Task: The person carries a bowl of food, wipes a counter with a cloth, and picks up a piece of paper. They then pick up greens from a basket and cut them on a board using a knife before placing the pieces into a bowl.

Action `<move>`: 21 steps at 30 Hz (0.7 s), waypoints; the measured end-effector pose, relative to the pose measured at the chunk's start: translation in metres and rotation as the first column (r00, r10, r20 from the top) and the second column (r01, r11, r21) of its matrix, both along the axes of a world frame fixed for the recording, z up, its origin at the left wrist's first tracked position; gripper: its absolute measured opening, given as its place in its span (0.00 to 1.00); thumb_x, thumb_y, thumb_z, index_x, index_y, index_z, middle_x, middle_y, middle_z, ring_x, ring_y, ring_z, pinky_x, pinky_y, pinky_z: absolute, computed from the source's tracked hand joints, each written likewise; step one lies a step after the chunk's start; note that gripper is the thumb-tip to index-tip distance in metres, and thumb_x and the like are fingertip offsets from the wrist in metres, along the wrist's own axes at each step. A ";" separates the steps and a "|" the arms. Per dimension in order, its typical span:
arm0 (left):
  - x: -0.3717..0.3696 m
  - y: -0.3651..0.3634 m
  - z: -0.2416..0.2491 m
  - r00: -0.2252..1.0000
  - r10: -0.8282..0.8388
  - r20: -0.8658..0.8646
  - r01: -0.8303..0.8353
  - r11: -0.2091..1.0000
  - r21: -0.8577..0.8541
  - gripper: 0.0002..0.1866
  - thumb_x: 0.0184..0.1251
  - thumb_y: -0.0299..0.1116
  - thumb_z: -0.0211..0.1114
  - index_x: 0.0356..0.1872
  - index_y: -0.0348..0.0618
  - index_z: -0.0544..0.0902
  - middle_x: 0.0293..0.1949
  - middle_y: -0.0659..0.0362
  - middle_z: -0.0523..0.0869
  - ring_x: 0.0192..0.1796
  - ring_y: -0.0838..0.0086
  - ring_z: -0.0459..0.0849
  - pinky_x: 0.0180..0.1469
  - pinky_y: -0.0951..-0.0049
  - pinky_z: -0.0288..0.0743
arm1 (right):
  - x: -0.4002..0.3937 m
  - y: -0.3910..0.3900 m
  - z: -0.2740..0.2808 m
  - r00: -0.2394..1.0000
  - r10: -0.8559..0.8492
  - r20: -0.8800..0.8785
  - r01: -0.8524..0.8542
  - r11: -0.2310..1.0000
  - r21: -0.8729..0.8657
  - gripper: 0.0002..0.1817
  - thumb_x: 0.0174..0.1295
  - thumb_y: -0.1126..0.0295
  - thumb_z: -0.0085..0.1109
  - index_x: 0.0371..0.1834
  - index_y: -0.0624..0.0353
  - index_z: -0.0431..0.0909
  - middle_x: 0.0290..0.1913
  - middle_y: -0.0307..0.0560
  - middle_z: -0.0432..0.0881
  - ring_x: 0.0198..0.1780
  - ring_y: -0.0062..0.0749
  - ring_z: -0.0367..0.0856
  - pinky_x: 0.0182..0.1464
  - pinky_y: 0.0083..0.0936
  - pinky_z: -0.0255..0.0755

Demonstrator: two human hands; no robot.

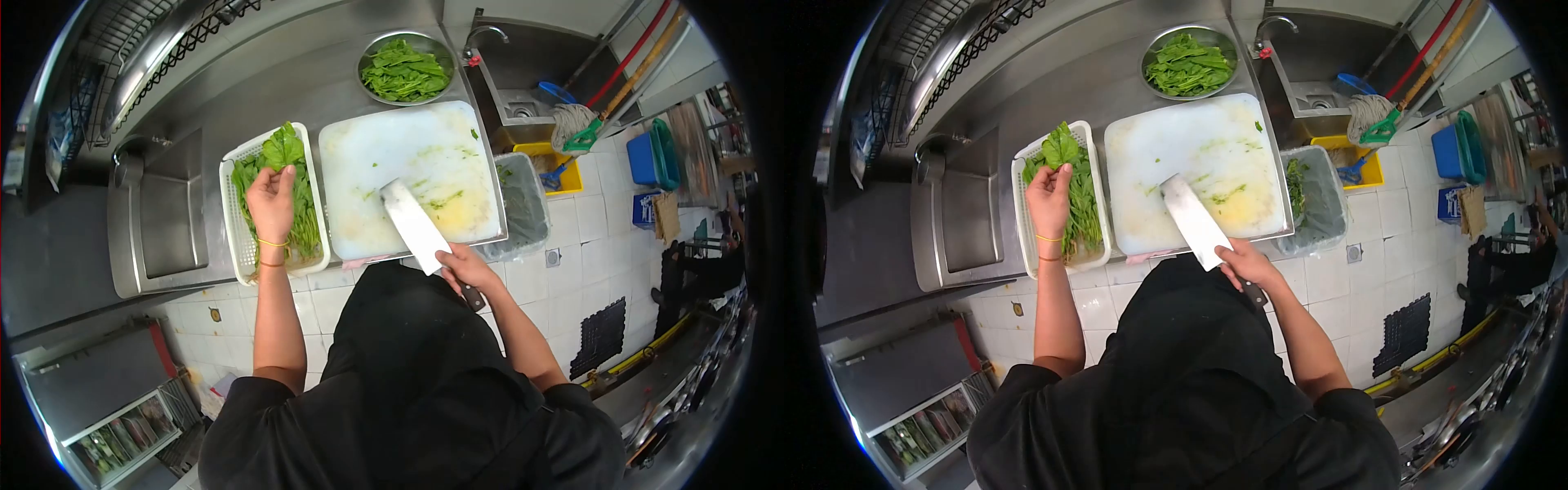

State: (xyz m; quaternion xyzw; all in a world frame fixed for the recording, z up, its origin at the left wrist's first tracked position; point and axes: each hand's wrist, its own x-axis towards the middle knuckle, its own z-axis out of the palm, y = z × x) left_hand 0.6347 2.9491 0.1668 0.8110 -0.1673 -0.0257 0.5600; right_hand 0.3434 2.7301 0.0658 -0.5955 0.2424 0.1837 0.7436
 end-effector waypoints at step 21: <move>-0.134 -0.118 -0.033 0.886 -0.347 -0.307 0.437 0.846 0.305 0.09 0.70 0.33 0.67 0.38 0.35 0.83 0.29 0.67 0.81 0.30 0.87 0.72 0.33 0.83 0.67 | -0.212 -0.144 -0.201 0.811 -0.037 -0.584 -0.545 0.314 -0.777 0.22 0.64 0.69 0.52 0.62 0.60 0.70 0.53 0.53 0.77 0.58 0.42 0.78 0.51 0.41 0.78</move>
